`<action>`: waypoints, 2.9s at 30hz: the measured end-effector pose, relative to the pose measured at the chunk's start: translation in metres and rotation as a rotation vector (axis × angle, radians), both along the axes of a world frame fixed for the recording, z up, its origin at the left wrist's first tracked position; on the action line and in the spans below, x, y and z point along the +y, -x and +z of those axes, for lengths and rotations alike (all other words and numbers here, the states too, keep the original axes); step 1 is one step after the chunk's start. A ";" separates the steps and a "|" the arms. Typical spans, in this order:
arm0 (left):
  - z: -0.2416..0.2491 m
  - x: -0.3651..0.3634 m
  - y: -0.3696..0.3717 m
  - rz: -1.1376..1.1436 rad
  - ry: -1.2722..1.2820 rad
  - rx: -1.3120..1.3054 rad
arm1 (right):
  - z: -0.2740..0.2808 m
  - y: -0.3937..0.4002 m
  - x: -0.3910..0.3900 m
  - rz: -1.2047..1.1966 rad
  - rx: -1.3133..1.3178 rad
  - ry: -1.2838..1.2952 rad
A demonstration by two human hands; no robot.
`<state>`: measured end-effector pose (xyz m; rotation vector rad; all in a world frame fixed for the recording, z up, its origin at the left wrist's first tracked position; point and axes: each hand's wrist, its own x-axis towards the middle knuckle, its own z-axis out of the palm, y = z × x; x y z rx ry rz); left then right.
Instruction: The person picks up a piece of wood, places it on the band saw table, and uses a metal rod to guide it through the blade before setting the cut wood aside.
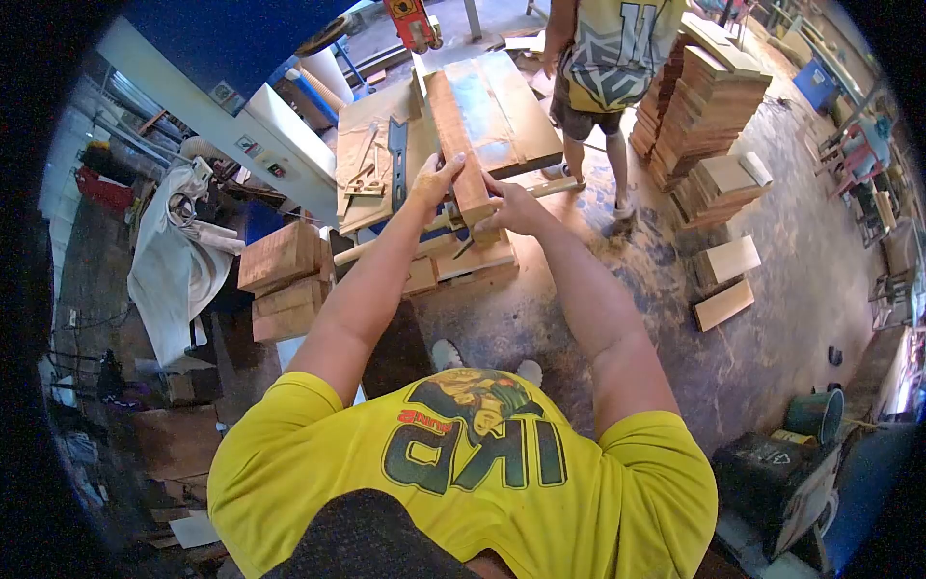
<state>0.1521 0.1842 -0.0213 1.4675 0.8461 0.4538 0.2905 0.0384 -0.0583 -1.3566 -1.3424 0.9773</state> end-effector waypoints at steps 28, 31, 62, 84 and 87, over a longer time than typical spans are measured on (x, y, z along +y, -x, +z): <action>-0.009 -0.030 0.030 -0.252 -0.487 -0.011 | 0.002 -0.003 0.013 -0.047 -0.008 -0.044; -0.006 -0.033 0.033 -0.177 -0.599 0.088 | 0.002 -0.003 0.013 -0.061 -0.018 -0.019; 0.001 -0.038 0.033 -0.065 -0.693 0.193 | -0.007 0.017 0.004 -0.398 -0.326 0.038; -0.002 -0.031 0.024 0.056 -0.579 0.149 | -0.018 0.010 0.024 -0.495 -0.495 -0.037; -0.005 -0.027 0.023 0.051 -0.571 0.154 | -0.020 0.005 0.027 -0.451 -0.551 -0.001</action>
